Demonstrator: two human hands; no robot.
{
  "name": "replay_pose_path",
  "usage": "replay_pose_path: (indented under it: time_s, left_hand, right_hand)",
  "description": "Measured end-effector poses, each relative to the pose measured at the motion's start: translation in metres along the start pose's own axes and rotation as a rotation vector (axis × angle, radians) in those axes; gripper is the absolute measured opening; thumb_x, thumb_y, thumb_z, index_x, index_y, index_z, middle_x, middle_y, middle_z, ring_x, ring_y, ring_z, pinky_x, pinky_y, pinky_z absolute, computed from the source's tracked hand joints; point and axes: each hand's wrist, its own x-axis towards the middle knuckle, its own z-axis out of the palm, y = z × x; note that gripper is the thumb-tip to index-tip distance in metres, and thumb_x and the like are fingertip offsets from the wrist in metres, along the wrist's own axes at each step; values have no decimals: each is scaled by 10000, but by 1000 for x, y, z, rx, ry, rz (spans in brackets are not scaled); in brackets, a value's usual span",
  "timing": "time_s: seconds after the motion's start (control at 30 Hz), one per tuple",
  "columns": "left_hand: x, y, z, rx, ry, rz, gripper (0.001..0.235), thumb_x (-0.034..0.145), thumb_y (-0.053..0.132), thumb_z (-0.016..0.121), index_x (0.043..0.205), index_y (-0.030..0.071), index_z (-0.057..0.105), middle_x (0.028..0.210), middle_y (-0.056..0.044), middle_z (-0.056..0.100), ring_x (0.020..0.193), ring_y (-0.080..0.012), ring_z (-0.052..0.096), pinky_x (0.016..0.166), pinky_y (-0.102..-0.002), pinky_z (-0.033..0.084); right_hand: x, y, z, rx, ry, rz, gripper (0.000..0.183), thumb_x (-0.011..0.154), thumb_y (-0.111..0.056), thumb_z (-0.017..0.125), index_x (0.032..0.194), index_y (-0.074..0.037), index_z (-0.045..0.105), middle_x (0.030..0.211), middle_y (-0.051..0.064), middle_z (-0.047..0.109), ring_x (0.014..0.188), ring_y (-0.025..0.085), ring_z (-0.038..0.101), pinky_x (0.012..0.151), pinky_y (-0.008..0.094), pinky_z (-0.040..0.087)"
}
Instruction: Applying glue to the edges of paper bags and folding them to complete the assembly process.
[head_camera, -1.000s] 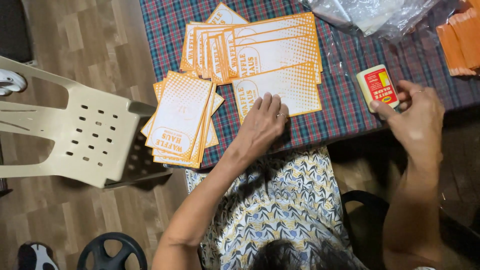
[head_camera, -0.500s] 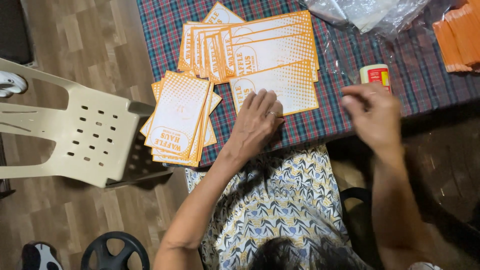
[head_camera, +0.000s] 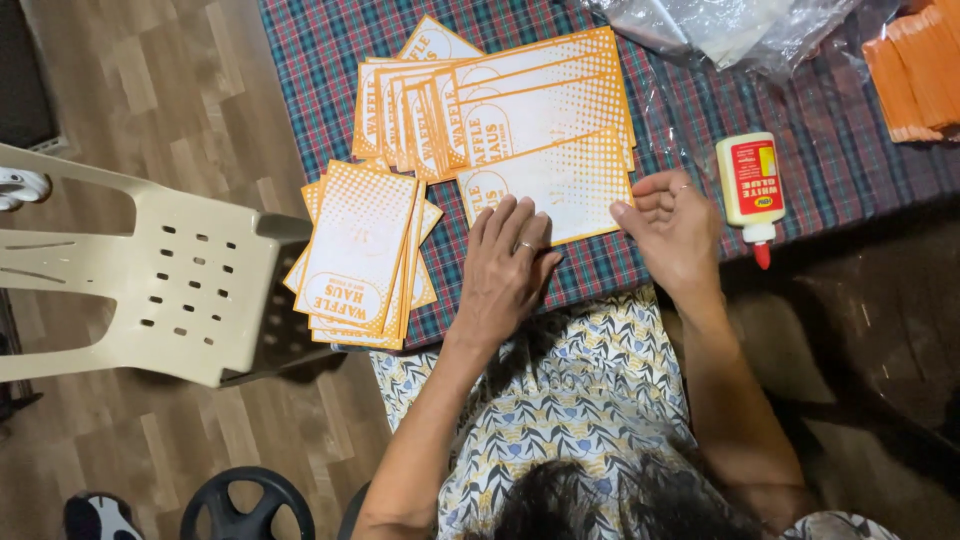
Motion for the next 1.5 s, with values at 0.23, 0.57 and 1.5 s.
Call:
replay_pose_path:
  time_s: [0.23,0.57,1.5]
  left_hand:
    - [-19,14,-43,-22,72,27,470,950,380,729,1274,44,677,1267,-190,676,1212,-417,637,1052,-582,482]
    - [-47,20,-22,-78,65,16,326,927,210,776,1170,1,722,1217,-216,710,1204,-449,646,1029,-599,496]
    - [-71,84,27,-281,276,274,187,1011,289,656,992,107,699,862,-50,652,810,-206,628,710,-348,548]
  right_hand:
    - [-25,-2,-16,386,-31,197,340,941,15,756,1184,86,529,858,206,675,607,224,704,482,308,605]
    - [-66,-8,-14,-120,-5,139,164,1077,-53,656,1198,35,722,801,153,715,642,196,708,538,281,595]
    - [-56,17,-7,58,-126,-59,366,953,155,494,1217,67,733,803,231,731,488,274,677,434,347,493]
